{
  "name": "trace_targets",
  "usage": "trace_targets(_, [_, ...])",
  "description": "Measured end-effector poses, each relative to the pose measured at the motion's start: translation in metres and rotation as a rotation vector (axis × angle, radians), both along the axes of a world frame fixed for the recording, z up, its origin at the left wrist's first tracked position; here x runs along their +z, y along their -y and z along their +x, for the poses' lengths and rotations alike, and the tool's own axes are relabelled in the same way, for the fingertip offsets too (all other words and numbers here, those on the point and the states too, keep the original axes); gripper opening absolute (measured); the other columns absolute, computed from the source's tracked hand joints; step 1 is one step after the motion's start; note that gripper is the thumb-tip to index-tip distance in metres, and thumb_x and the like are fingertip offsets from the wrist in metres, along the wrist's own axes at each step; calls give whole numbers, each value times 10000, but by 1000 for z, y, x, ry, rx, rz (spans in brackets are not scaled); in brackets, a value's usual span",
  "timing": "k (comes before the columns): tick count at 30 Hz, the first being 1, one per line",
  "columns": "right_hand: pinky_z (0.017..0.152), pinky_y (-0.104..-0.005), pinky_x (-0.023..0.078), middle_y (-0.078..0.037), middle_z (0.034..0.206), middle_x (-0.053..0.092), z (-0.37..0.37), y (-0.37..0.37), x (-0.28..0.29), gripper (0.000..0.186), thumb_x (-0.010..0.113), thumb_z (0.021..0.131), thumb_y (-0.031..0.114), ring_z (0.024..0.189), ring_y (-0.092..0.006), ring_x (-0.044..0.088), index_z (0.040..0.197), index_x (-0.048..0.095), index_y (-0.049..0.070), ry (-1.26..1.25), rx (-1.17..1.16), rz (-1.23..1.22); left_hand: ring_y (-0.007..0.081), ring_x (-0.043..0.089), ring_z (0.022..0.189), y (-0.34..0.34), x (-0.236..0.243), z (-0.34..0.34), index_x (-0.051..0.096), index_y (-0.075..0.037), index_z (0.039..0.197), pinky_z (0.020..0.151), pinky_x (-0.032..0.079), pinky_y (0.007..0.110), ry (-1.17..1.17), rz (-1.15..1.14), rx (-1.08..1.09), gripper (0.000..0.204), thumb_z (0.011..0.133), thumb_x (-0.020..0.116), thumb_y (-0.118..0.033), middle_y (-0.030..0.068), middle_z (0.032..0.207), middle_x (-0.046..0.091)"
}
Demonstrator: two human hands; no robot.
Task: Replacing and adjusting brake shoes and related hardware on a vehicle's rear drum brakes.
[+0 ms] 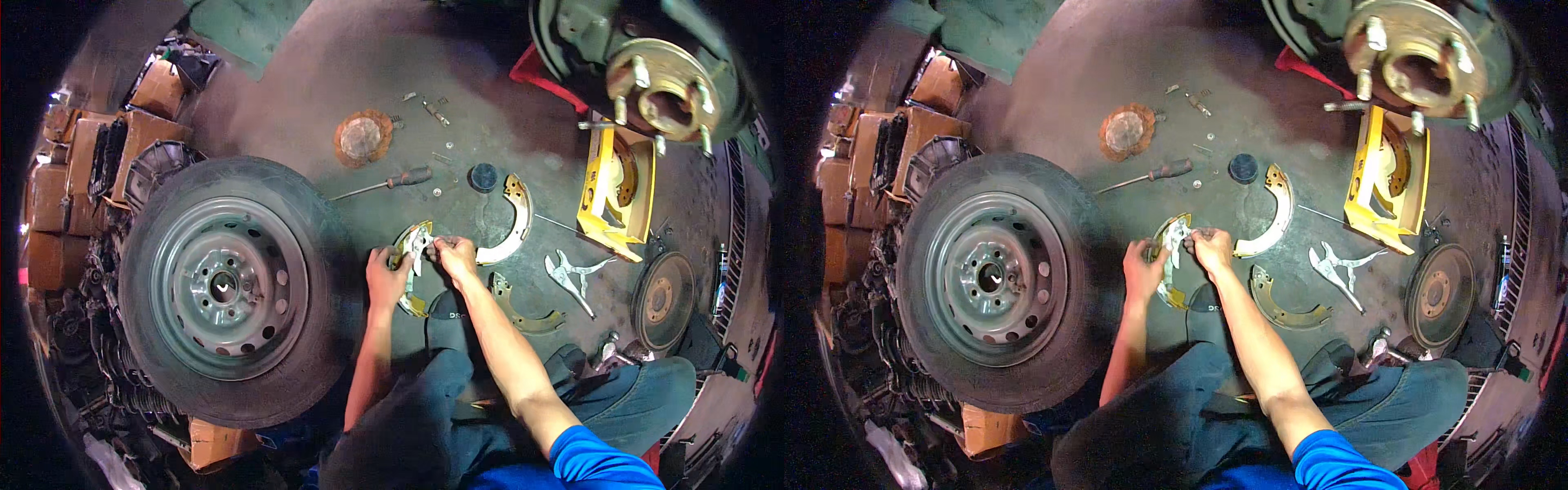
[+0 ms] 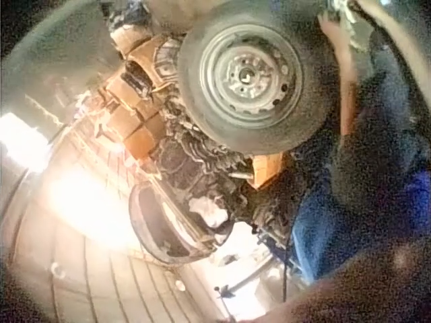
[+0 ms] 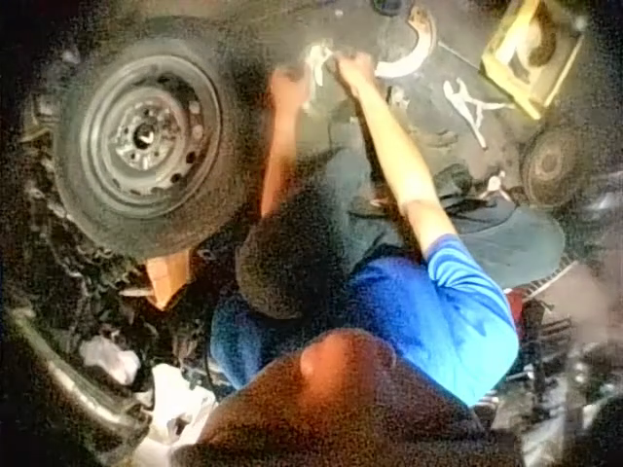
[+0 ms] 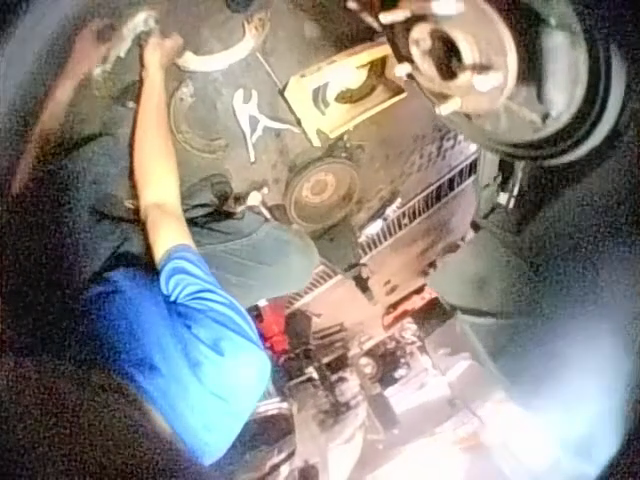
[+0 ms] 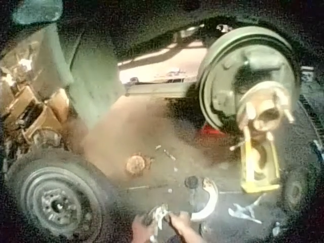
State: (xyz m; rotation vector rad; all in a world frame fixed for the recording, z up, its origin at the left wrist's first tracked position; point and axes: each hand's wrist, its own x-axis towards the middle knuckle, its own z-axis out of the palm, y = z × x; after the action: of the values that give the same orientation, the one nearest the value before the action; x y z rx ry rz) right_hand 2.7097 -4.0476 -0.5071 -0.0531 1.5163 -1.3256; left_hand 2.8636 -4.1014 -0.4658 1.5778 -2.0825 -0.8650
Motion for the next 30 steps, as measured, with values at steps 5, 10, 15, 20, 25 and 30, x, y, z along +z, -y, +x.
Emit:
trace_targets(5, [627,-276,567,-128,840,731,6,10,-12,160,626,948,80,710,-171,704,987,682,-65,-7,-13,58,360,546,1186,-12,-16,-3,707,-33,965,1013,449,433,98,-124,-81,355,692,866,-195,170,1315,562])
trace_targets(10, [641,-282,576,-130,840,730,1,13,5,175,632,935,93,710,-170,702,978,694,-65,28,-32,88,362,509,1252,-15,-13,-9,707,-28,988,1048,434,428,104,-78,-75,353,706,854,-180,164,1380,525])
trace_targets(15, [650,-284,561,-124,856,731,3,12,5,164,637,945,113,734,-170,698,953,690,-42,3,-15,184,378,486,1287,-17,-9,-8,704,-89,1159,1067,422,446,73,-120,-161,461,721,833,-155,188,1453,467])
trace_targets(20, [622,-280,576,-128,820,732,1,8,3,178,645,916,92,679,-177,702,949,703,-73,34,-59,149,378,480,1294,-20,-3,-10,702,-119,1198,1076,416,447,124,-106,-183,492,723,829,-153,193,1482,439])
trace_targets(25, [628,-279,563,-123,833,733,2,12,5,176,644,921,105,700,-174,699,952,701,-58,42,-36,140,372,485,1289,-17,-4,-9,705,-107,1186,1075,415,452,129,-132,-175,486,720,831,-166,189,1487,437])
trace_targets(30, [635,-277,548,-118,851,734,0,13,4,185,640,926,124,720,-172,697,956,694,-50,41,-4,177,350,452,1322,-18,0,-11,704,-118,1190,1064,406,459,188,-63,-182,514,703,842,-204,158,1519,404])
